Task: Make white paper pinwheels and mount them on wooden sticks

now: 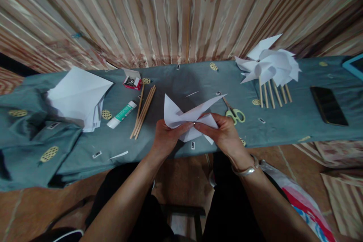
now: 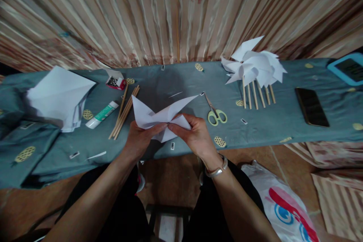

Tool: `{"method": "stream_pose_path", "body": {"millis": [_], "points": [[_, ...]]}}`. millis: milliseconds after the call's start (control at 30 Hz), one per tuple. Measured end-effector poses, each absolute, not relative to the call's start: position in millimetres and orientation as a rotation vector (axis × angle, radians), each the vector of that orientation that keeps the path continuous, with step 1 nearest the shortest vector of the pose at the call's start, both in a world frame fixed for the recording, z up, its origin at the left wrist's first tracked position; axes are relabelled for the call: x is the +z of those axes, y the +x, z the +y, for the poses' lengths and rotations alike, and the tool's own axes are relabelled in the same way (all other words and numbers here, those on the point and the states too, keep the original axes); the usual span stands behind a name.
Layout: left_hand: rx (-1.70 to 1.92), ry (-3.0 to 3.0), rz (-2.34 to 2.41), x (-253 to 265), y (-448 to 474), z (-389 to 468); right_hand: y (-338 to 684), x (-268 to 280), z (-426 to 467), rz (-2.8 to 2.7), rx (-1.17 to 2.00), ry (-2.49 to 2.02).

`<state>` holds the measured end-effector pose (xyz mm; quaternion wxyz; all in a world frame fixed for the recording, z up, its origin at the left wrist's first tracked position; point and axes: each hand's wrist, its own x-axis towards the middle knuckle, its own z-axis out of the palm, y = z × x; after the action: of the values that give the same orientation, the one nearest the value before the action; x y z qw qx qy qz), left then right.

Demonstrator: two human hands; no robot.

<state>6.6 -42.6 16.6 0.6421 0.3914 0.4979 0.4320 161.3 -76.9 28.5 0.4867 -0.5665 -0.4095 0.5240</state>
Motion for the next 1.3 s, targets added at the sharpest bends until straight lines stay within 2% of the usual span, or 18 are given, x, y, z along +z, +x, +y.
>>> {"method": "stream_pose_path", "body": {"millis": [1300], "points": [[0.942,1.035,1.158,17.8,3.2,-41.5,162.9,28.4,-78.9,-1.064,1.259,-1.362]]}}
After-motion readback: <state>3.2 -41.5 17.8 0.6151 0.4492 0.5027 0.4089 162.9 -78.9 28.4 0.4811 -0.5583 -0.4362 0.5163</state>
